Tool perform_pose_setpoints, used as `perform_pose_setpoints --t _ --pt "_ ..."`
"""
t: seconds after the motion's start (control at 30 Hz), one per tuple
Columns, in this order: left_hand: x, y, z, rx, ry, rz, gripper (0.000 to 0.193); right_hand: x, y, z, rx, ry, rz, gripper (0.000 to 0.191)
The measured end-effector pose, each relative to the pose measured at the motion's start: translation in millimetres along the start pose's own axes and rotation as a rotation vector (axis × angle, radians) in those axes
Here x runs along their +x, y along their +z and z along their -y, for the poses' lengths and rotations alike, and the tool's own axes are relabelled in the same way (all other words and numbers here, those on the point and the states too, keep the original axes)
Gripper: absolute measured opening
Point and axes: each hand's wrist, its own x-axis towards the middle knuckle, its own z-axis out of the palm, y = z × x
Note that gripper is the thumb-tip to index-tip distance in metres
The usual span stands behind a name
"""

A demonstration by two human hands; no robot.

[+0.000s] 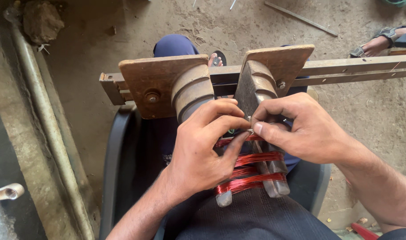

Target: The person sits on a chair with a wooden coil-winding jig on their lap. They first rub a red and black coil object with a green abrasive pad, then wind enameled copper wire around the jig's bobbin, tie the wound coil with a thin wire, cut the wire with red scissors, and handle a large gray cylindrical cover.

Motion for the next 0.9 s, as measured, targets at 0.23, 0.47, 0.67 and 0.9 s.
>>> perform_pose_setpoints --t 0.23,0.47,0.67,0.9 --pt "0.4 -0.2 3.1 0.01 -0.041 0.06 0.017 -0.7 0.0 2.1 0.0 -0.073 -0.016 0.01" --pt "1.6 -5.9 -3.3 -0.022 -0.077 0.138 0.024 -2.6 1.1 4.5 0.01 -0.132 -0.043 0.009" --pt "2.7 -3.0 -2.7 0.002 -0.111 0.123 0.023 -2.0 0.4 3.4 0.0 -0.067 -0.001 0.01" --pt "-2.1 -3.4 2.5 -0.1 -0.174 0.043 0.031 -1.7 1.1 2.0 0.043 -0.054 0.012 0.011"
